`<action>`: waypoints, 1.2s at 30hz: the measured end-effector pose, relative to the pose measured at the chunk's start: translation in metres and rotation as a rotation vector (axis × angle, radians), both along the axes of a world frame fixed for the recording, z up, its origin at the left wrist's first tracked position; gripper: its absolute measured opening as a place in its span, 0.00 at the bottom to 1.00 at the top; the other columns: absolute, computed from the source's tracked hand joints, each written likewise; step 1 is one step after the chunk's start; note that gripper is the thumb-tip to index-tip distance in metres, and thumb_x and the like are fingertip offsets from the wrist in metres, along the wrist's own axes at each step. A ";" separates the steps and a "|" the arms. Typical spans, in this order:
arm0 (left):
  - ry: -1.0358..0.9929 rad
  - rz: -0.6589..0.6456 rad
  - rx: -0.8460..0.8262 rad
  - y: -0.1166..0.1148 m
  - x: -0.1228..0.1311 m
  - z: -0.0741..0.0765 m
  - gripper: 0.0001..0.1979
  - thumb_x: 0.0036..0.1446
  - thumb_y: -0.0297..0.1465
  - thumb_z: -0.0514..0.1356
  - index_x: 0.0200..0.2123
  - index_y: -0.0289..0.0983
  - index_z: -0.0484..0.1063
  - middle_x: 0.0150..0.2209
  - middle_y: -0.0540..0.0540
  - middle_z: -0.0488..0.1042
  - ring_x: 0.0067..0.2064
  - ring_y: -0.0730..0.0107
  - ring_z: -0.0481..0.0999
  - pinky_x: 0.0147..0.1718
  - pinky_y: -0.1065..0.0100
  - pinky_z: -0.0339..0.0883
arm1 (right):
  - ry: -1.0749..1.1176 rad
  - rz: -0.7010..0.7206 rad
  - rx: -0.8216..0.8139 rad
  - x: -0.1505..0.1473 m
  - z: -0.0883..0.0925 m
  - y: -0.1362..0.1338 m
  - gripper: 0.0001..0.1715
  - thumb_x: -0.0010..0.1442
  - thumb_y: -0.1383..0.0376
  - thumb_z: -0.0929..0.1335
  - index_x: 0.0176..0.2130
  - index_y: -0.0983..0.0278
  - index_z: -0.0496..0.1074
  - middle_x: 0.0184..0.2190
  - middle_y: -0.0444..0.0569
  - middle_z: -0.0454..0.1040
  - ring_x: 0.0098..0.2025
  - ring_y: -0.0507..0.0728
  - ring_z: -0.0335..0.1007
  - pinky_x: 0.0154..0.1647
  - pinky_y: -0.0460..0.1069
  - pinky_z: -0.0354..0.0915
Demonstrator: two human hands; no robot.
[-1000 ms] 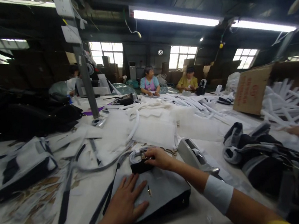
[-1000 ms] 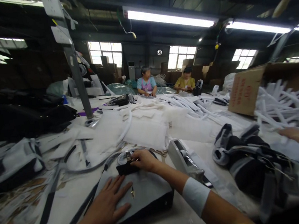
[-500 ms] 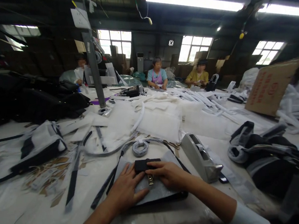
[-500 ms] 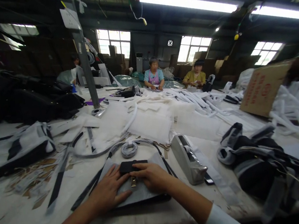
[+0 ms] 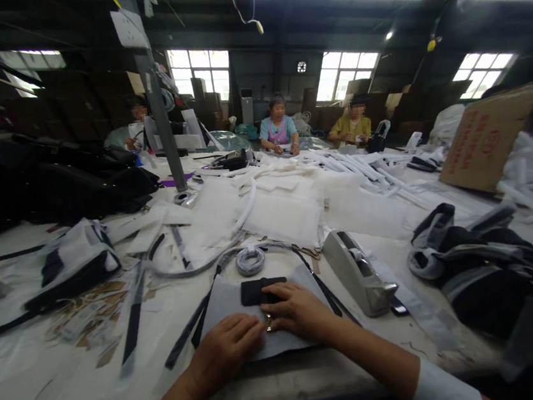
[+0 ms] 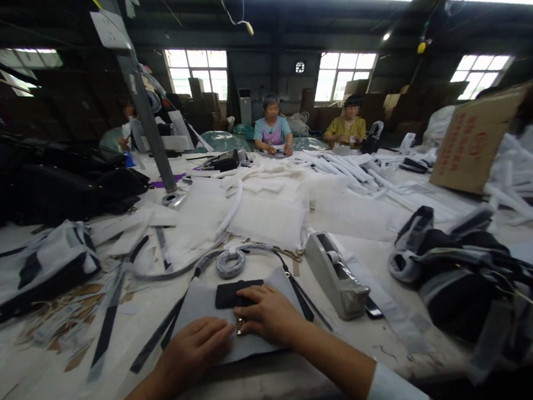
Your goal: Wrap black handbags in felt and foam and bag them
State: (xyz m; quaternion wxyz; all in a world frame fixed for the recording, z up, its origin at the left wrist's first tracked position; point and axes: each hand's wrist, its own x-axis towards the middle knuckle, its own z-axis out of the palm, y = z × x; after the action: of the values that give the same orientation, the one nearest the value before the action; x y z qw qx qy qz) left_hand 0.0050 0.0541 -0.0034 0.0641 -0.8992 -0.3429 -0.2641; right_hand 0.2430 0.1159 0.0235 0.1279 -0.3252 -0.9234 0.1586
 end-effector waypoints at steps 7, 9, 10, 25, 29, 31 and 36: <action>0.079 -0.119 -0.201 0.008 0.004 0.008 0.21 0.68 0.27 0.51 0.62 0.43 0.63 0.46 0.45 0.78 0.45 0.66 0.77 0.47 0.63 0.73 | 0.071 0.010 0.007 0.004 -0.010 0.004 0.20 0.62 0.54 0.71 0.53 0.53 0.76 0.59 0.51 0.68 0.58 0.61 0.64 0.61 0.56 0.60; 0.065 -0.120 -0.202 0.009 0.004 0.007 0.18 0.68 0.27 0.52 0.58 0.42 0.68 0.46 0.44 0.78 0.45 0.65 0.76 0.46 0.63 0.73 | 0.127 0.015 0.005 0.007 -0.015 0.003 0.18 0.63 0.57 0.70 0.53 0.53 0.76 0.60 0.51 0.68 0.59 0.60 0.65 0.61 0.56 0.60; 0.063 -0.121 -0.204 0.010 0.004 0.007 0.17 0.67 0.28 0.52 0.57 0.42 0.69 0.46 0.44 0.78 0.45 0.65 0.76 0.45 0.63 0.73 | 0.141 0.013 0.007 0.008 -0.017 0.002 0.17 0.65 0.59 0.69 0.53 0.53 0.75 0.60 0.50 0.67 0.59 0.59 0.65 0.62 0.56 0.59; 0.072 -0.159 -0.229 0.012 0.002 0.004 0.17 0.67 0.28 0.54 0.57 0.41 0.69 0.50 0.45 0.77 0.45 0.63 0.75 0.42 0.62 0.72 | -0.024 0.019 0.133 -0.008 -0.022 0.002 0.08 0.64 0.66 0.70 0.43 0.59 0.79 0.40 0.48 0.78 0.43 0.55 0.74 0.50 0.52 0.64; 0.066 -0.150 -0.235 0.015 0.005 0.007 0.18 0.67 0.28 0.53 0.59 0.42 0.67 0.49 0.45 0.77 0.44 0.64 0.75 0.41 0.63 0.72 | -0.154 0.225 0.133 -0.013 -0.005 0.014 0.07 0.64 0.69 0.68 0.41 0.63 0.78 0.40 0.49 0.77 0.36 0.54 0.73 0.34 0.47 0.65; 0.062 -0.158 -0.230 0.018 0.006 0.010 0.19 0.67 0.27 0.52 0.60 0.43 0.67 0.48 0.46 0.77 0.44 0.65 0.76 0.41 0.64 0.73 | -0.214 0.344 0.131 -0.016 0.003 0.025 0.07 0.65 0.70 0.67 0.40 0.64 0.77 0.38 0.49 0.76 0.31 0.53 0.71 0.28 0.46 0.63; 0.066 -0.199 -0.149 0.013 -0.005 -0.005 0.20 0.65 0.28 0.52 0.59 0.46 0.68 0.46 0.49 0.79 0.43 0.69 0.78 0.41 0.70 0.74 | -0.321 0.469 0.097 -0.018 0.021 0.035 0.06 0.65 0.68 0.68 0.42 0.61 0.75 0.41 0.46 0.75 0.35 0.52 0.71 0.33 0.44 0.64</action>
State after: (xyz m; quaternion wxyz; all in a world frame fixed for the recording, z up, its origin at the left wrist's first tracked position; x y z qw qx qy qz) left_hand -0.0005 0.0671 -0.0082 -0.0181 -0.9392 -0.2685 -0.2132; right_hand 0.2255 0.1504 0.0450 -0.0448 -0.1172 -0.9884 0.0857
